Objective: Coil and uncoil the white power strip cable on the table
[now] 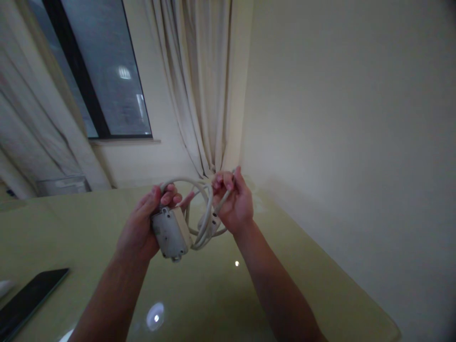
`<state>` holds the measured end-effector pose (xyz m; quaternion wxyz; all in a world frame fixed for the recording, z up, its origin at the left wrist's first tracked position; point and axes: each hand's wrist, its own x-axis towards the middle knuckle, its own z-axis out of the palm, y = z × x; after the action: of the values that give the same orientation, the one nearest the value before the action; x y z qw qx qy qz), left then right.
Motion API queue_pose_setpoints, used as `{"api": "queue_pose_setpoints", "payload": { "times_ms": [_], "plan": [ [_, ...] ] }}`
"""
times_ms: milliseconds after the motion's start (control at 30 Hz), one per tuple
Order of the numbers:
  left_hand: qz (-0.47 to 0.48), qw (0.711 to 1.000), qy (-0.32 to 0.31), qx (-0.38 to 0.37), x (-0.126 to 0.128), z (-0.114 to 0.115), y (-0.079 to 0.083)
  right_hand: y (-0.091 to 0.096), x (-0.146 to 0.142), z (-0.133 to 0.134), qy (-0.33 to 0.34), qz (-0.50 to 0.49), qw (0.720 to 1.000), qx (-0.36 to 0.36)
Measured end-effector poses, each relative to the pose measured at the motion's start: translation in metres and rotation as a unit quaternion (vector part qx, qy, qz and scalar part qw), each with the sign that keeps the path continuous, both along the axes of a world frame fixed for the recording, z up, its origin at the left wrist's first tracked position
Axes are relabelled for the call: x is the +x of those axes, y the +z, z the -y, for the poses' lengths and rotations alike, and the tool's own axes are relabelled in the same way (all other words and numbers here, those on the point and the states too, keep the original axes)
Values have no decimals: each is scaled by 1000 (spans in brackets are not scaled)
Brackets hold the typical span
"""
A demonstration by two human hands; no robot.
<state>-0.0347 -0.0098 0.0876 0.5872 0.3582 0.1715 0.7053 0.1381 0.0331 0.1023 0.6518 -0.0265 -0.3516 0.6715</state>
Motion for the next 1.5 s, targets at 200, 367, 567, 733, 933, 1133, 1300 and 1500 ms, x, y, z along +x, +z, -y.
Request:
{"api": "queue_pose_setpoints", "payload": {
  "times_ms": [200, 367, 567, 733, 933, 1133, 1300, 1500],
  "plan": [
    [29, 999, -32, -8, 2, 4, 3, -8, 1, -8, -51, 160, 985, -49],
    [64, 997, -34, -7, -3, 2, 5, -5, 9, -10, -126, 152, 979, -58],
    [38, 999, -2, -10, -5, 0, 5, 0, 14, -9, -89, 128, 983, -98],
    [34, 999, 28, -18, -5, -1, 6, 1, 16, -7, -27, 125, 980, -152],
    [64, 996, 62, -29, -7, -1, 7, -1, 18, -11, -12, 106, 976, -191],
    [147, 989, -4, -14, -14, 4, 12, -2, 23, -11, -55, 73, 985, -145],
    [196, 979, -55, 3, -16, 4, 12, -1, 25, -2, -68, 88, 989, -93],
    [205, 978, -27, -18, -13, -2, 11, 6, 14, 15, -78, 85, 991, -67]
  ]
}}
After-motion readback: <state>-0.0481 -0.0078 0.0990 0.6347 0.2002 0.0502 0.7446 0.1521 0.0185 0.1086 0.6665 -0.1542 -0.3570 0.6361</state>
